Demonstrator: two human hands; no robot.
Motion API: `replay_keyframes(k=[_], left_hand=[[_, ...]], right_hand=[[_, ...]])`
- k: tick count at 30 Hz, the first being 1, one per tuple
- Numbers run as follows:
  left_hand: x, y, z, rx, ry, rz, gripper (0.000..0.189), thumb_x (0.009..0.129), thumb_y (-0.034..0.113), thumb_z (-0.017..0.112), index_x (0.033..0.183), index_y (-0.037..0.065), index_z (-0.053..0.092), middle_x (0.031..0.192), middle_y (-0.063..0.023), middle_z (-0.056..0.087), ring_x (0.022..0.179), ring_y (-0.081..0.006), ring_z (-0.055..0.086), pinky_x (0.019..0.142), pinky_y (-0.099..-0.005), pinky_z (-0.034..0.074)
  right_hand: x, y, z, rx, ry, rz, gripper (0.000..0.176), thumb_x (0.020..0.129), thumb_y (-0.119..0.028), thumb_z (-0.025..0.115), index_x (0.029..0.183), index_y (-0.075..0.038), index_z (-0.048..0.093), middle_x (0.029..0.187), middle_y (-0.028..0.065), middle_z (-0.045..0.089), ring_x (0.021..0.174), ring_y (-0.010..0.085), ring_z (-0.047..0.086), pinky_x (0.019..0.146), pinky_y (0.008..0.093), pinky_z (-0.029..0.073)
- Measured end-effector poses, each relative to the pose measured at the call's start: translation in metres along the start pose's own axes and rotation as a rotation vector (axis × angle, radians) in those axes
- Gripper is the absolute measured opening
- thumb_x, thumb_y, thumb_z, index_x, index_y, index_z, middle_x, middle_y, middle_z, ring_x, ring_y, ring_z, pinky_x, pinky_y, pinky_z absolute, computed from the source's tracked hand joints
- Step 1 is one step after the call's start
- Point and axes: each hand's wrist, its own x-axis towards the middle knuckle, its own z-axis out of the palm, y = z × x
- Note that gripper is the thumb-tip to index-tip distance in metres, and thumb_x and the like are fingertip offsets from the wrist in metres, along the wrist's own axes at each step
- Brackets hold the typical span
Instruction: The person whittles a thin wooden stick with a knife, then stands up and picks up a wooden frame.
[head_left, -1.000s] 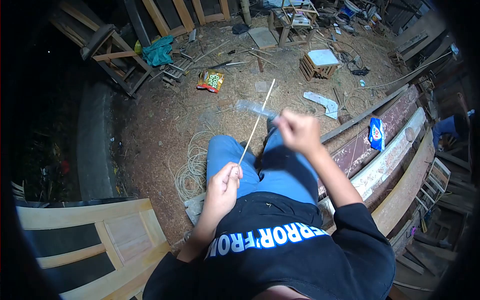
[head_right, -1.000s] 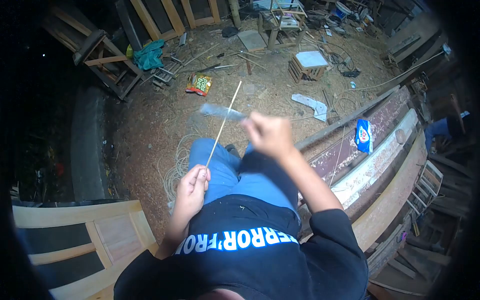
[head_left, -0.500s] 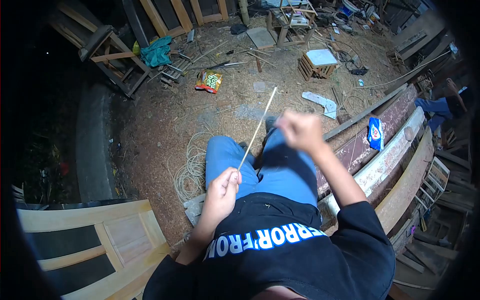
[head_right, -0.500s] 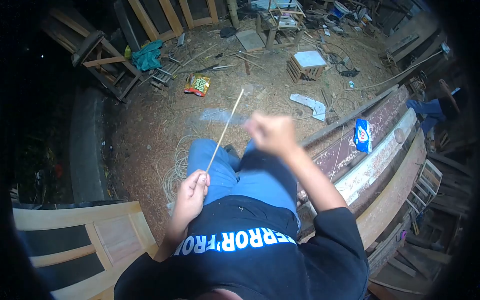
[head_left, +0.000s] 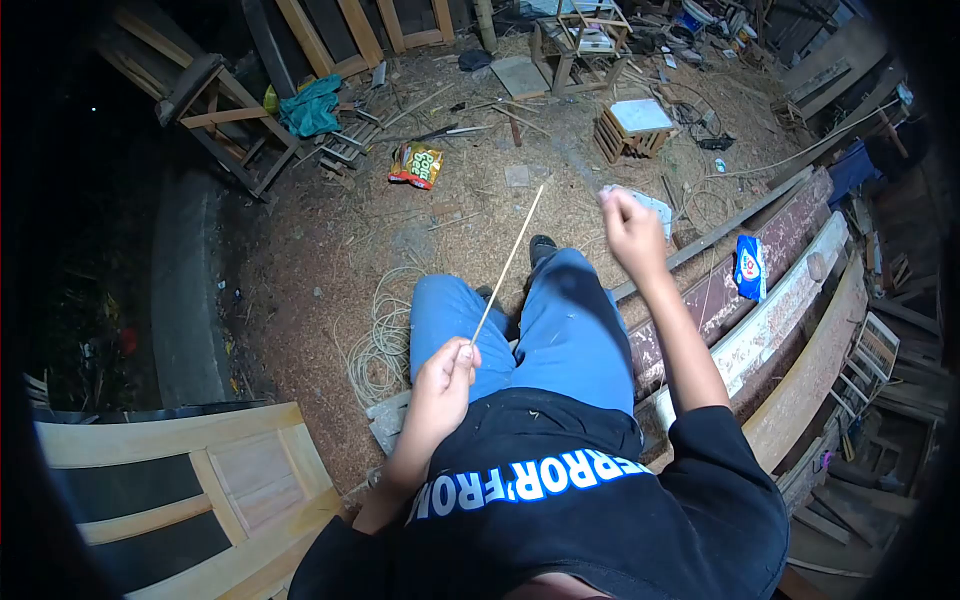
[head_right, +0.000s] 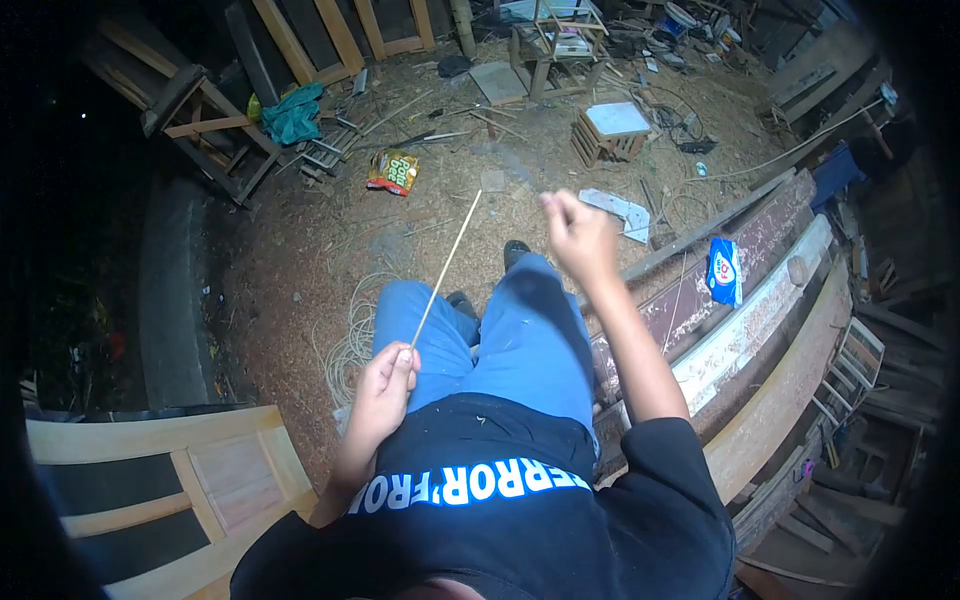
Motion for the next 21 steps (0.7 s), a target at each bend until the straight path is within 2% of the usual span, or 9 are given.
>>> replay_keyframes(k=[3, 5, 9, 11, 13, 17, 18, 19, 21], left_hand=[[0.006, 0.007, 0.012, -0.179, -0.007, 0.011, 0.026, 0.115, 0.021, 0.049, 0.098, 0.005, 0.060, 0.070, 0.0055, 0.043, 0.062, -0.0034, 0.039, 0.056, -0.0239, 0.033], [0.014, 0.011, 0.012, -0.135, -0.018, 0.031, 0.026, 0.115, 0.022, 0.050, 0.098, 0.005, 0.059, 0.070, 0.0049, 0.043, 0.063, -0.0035, 0.040, 0.056, -0.0239, 0.033], [0.017, 0.017, 0.011, -0.055, 0.010, 0.060, 0.026, 0.115, 0.023, 0.050, 0.098, 0.005, 0.058, 0.068, 0.0041, 0.042, 0.062, -0.0038, 0.040, 0.056, -0.0244, 0.033], [0.015, 0.022, 0.007, 0.011, 0.041, 0.118, 0.026, 0.115, 0.023, 0.050, 0.097, 0.005, 0.058, 0.068, 0.0042, 0.042, 0.061, -0.0038, 0.039, 0.055, -0.0247, 0.033], [0.011, 0.019, 0.008, 0.029, 0.047, 0.131, 0.027, 0.115, 0.023, 0.050, 0.097, 0.005, 0.057, 0.067, 0.0044, 0.042, 0.060, -0.0037, 0.039, 0.055, -0.0249, 0.032], [0.014, 0.024, 0.007, -0.024, 0.044, 0.142, 0.026, 0.115, 0.022, 0.051, 0.095, 0.005, 0.058, 0.066, 0.0045, 0.041, 0.060, -0.0036, 0.039, 0.054, -0.0250, 0.031], [0.012, 0.027, 0.005, -0.004, 0.062, 0.159, 0.026, 0.115, 0.021, 0.051, 0.095, 0.005, 0.058, 0.065, 0.0046, 0.041, 0.059, -0.0036, 0.039, 0.054, -0.0250, 0.031], [0.010, 0.027, 0.004, 0.010, 0.081, 0.172, 0.026, 0.115, 0.021, 0.051, 0.096, 0.006, 0.058, 0.065, 0.0047, 0.041, 0.059, -0.0036, 0.038, 0.053, -0.0251, 0.030], [0.012, 0.020, 0.002, 0.034, 0.072, 0.150, 0.025, 0.115, 0.021, 0.050, 0.096, 0.005, 0.058, 0.066, 0.0048, 0.040, 0.059, -0.0036, 0.038, 0.053, -0.0259, 0.030]], right_hand=[[-0.034, -0.040, 0.003, 0.031, -0.095, -0.128, 0.034, 0.102, -0.036, 0.068, 0.080, -0.011, 0.064, 0.061, 0.0146, 0.063, 0.056, 0.0376, 0.065, 0.051, 0.0469, 0.047], [-0.040, -0.043, 0.009, 0.048, -0.106, -0.055, 0.033, 0.098, -0.037, 0.072, 0.078, -0.012, 0.063, 0.060, 0.0126, 0.062, 0.055, 0.0359, 0.065, 0.051, 0.0461, 0.047], [-0.066, -0.068, 0.006, -0.004, -0.271, -0.496, 0.035, 0.093, -0.037, 0.077, 0.074, -0.013, 0.060, 0.060, 0.0103, 0.062, 0.054, 0.0321, 0.065, 0.050, 0.0438, 0.048], [-0.065, -0.070, 0.003, 0.009, -0.236, -0.525, 0.036, 0.094, -0.037, 0.076, 0.073, -0.012, 0.059, 0.059, 0.0101, 0.062, 0.053, 0.0311, 0.065, 0.048, 0.0436, 0.048], [-0.041, -0.058, 0.002, 0.011, -0.137, -0.303, 0.036, 0.095, -0.037, 0.075, 0.073, -0.012, 0.059, 0.059, 0.0101, 0.062, 0.051, 0.0307, 0.065, 0.047, 0.0434, 0.047], [-0.068, -0.090, -0.001, 0.024, -0.327, -0.629, 0.037, 0.093, -0.038, 0.076, 0.072, -0.013, 0.059, 0.057, 0.0092, 0.060, 0.049, 0.0295, 0.063, 0.046, 0.0427, 0.046], [-0.062, -0.083, 0.000, 0.016, -0.247, -0.635, 0.037, 0.093, -0.036, 0.077, 0.070, -0.014, 0.057, 0.055, 0.0087, 0.058, 0.048, 0.0289, 0.062, 0.046, 0.0425, 0.046], [-0.052, -0.071, 0.006, 0.034, -0.096, -0.449, 0.038, 0.092, -0.037, 0.078, 0.071, -0.014, 0.057, 0.055, 0.0086, 0.058, 0.047, 0.0293, 0.061, 0.045, 0.0428, 0.045], [-0.036, -0.058, 0.001, -0.054, -0.135, -0.487, 0.036, 0.091, -0.037, 0.079, 0.072, -0.014, 0.059, 0.055, 0.0088, 0.058, 0.048, 0.0303, 0.061, 0.045, 0.0429, 0.045]])
